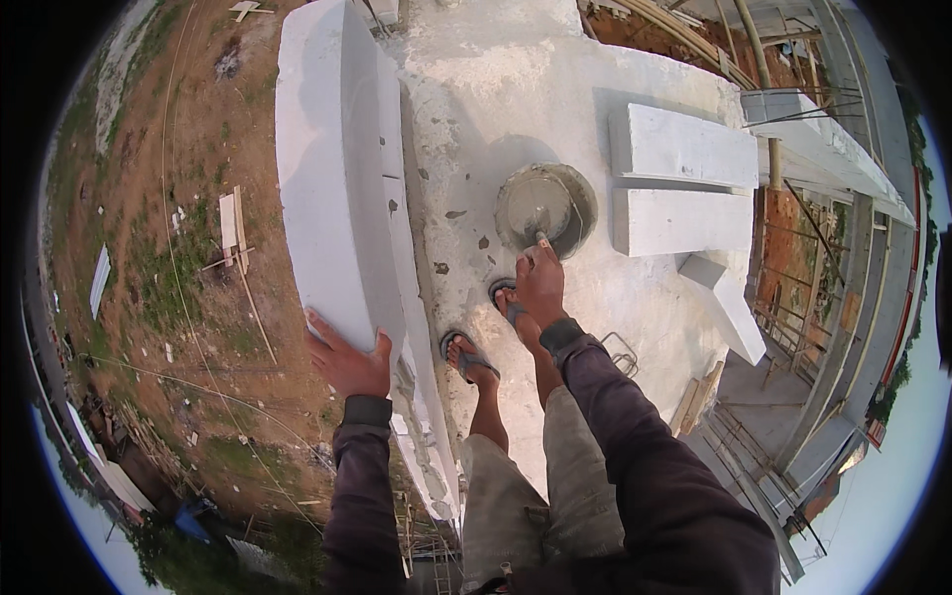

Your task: The person scoops mortar from a bucket with a trowel and spreads it along a concrete ledge. Then the person places white rectangular blocks onto the mortar, pressing them into place one at a time.

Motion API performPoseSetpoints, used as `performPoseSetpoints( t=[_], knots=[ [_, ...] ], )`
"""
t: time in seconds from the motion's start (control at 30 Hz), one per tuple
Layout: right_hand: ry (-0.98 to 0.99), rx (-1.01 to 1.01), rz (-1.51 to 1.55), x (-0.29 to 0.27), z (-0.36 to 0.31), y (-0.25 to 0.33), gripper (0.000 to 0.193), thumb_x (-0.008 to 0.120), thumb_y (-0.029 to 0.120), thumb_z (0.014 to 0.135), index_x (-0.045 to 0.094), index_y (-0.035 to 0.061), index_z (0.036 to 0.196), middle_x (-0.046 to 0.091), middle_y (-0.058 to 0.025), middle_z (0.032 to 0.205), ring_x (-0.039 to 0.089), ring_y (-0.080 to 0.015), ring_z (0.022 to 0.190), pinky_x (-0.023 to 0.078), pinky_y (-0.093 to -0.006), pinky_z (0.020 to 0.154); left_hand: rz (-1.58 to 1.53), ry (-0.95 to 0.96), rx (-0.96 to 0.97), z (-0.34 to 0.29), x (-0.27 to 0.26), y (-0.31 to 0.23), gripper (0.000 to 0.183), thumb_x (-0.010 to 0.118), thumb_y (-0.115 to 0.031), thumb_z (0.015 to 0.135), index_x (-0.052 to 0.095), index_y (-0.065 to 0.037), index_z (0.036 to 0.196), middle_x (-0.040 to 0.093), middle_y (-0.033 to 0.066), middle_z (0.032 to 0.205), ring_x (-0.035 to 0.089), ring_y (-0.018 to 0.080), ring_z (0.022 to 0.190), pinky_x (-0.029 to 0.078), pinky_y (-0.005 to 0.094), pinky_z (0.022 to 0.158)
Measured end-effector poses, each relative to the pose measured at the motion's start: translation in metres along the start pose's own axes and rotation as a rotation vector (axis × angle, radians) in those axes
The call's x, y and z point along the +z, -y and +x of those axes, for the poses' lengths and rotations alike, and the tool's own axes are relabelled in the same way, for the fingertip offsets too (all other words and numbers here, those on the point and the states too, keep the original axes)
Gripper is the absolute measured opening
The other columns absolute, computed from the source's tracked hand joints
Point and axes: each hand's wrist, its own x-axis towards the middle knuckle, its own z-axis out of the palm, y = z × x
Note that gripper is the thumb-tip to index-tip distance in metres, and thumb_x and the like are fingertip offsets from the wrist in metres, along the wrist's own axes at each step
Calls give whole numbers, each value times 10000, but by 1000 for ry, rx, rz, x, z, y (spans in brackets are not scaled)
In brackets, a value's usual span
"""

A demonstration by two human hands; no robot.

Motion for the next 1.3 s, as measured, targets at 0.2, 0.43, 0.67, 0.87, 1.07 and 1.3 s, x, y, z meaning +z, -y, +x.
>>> performPoseSetpoints(
  t=[0.2,0.43,0.67,0.87,1.07,1.3],
  knots=[
    [425,103,-702,51,65,-133,367,619,370,897,721,30,991,695,-202,1041,615,-390,1067,488,-496,884,-16,-73,72,-1,3,4,1124,745,-420,703,148,-34,1574,371,280,1387,431,457,1229,358,565,1016],
    [691,133,-653,36,119,-160,398,665,358,813,733,20,1011,713,-196,1094,664,-343,1096,515,-440,937,-55,-147,189,1,5,6,1066,716,-374,730,163,-29,1573,379,263,1349,452,426,1186,362,550,1005],
    [562,199,-660,35,117,-140,392,618,317,821,722,12,1046,705,-203,1117,656,-390,1095,527,-452,928,-35,-106,84,-2,4,5,1100,733,-380,686,171,-58,1575,406,246,1278,470,398,1143,371,530,996],
    [473,149,-627,17,68,-161,380,610,275,844,659,-17,1082,698,-249,1078,659,-427,1046,525,-490,904,-113,-90,47,-2,2,1,1032,750,-391,748,213,-36,1554,389,255,1339,444,414,1205,363,535,1017],
    [275,47,-337,-37,17,-179,306,690,233,839,595,-13,993,677,-274,884,658,-468,886,510,-516,762,-255,-522,196,-33,-4,1,855,740,-293,838,298,-30,1522,267,246,1514,332,422,1372,337,538,1092],
    [380,-89,31,-88,-20,-147,187,684,125,849,608,-13,950,551,-110,657,497,-177,594,438,-344,581,-621,-128,-240,-259,20,-13,687,672,-70,808,402,-2,1436,277,244,1498,397,425,1323,388,477,1073]
  ],
)
